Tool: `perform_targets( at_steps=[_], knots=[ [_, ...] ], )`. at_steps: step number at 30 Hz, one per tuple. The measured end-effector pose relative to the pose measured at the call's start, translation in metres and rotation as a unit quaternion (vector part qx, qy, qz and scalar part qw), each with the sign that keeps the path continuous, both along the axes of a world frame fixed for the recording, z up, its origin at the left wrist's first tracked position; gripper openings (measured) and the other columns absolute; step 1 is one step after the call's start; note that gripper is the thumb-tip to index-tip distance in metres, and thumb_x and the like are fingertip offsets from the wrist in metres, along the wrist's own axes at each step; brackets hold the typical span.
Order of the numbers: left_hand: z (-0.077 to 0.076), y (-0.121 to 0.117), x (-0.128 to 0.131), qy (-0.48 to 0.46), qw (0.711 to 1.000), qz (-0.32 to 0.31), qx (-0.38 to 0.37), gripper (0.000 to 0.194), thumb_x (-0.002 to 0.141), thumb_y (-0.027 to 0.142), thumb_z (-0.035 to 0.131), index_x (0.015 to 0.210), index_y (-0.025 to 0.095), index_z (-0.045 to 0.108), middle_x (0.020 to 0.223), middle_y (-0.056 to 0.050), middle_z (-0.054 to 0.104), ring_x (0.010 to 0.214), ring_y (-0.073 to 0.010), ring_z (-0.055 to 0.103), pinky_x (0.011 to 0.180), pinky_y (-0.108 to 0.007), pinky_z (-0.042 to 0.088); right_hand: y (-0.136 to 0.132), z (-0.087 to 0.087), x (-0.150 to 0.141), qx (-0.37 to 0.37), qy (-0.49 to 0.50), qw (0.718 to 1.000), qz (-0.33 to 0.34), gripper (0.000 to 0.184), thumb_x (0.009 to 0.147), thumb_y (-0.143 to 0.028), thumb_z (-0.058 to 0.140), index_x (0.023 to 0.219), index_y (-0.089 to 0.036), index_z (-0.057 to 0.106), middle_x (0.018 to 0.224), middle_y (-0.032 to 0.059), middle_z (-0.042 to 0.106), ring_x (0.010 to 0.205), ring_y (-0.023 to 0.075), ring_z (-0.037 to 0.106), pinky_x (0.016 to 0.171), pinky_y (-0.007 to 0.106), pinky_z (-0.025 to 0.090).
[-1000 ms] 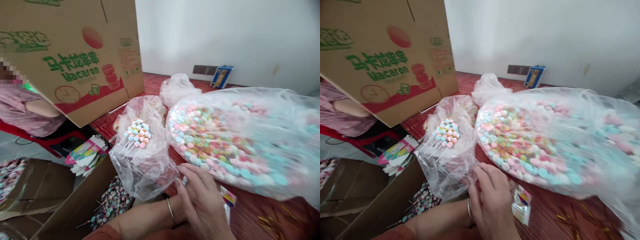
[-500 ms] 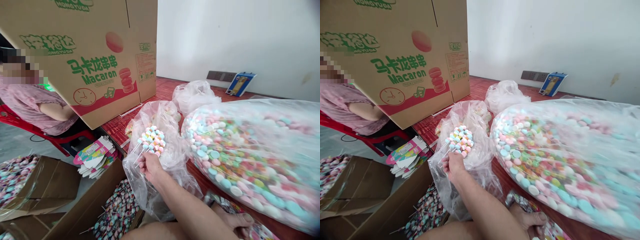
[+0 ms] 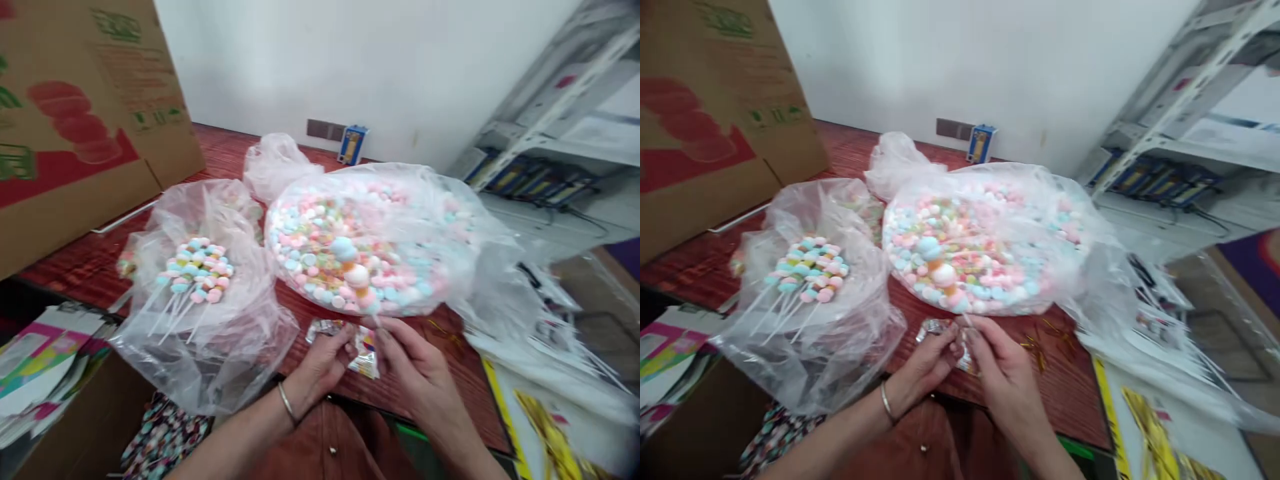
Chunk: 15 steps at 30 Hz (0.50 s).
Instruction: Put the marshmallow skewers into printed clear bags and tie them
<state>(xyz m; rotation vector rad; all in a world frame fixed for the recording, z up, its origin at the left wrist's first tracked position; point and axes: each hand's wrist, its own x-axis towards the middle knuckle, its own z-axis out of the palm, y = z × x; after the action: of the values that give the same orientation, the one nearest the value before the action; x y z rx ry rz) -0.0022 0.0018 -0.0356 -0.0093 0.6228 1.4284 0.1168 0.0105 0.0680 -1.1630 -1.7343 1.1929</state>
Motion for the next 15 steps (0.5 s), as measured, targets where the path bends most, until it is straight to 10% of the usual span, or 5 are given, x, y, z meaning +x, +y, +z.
perform_targets(
  at_steps=[6,15],
  knots=[
    [0.011,0.001,0.001,-0.041,0.999,-0.007,-0.016,0.037,0.057,0.021,0.093,0.065,0.013,0.058,0.059,0.006,0.051,0.051,-0.0026,0.043,0.050,-0.015,0.041,-0.033,-0.023,0.126,0.184,-0.205,0.954,-0.122,0.025,0.092,-0.036,0.056,0.105,-0.026,0.075,0.096,0.0030,0.077,0.082,0.0200,0.074,0.075,0.025,0.059],
    [0.023,0.008,0.011,-0.016,1.000,0.015,-0.012,0.033,0.061,0.018,0.091,0.069,0.014,0.059,0.060,0.007,0.050,0.050,-0.0025,0.042,0.050,-0.016,0.040,-0.053,-0.061,0.152,0.207,-0.282,0.934,-0.071,0.029,0.097,-0.034,0.053,0.119,-0.025,0.070,0.110,0.0038,0.077,0.099,0.0225,0.074,0.078,0.026,0.060]
  ],
)
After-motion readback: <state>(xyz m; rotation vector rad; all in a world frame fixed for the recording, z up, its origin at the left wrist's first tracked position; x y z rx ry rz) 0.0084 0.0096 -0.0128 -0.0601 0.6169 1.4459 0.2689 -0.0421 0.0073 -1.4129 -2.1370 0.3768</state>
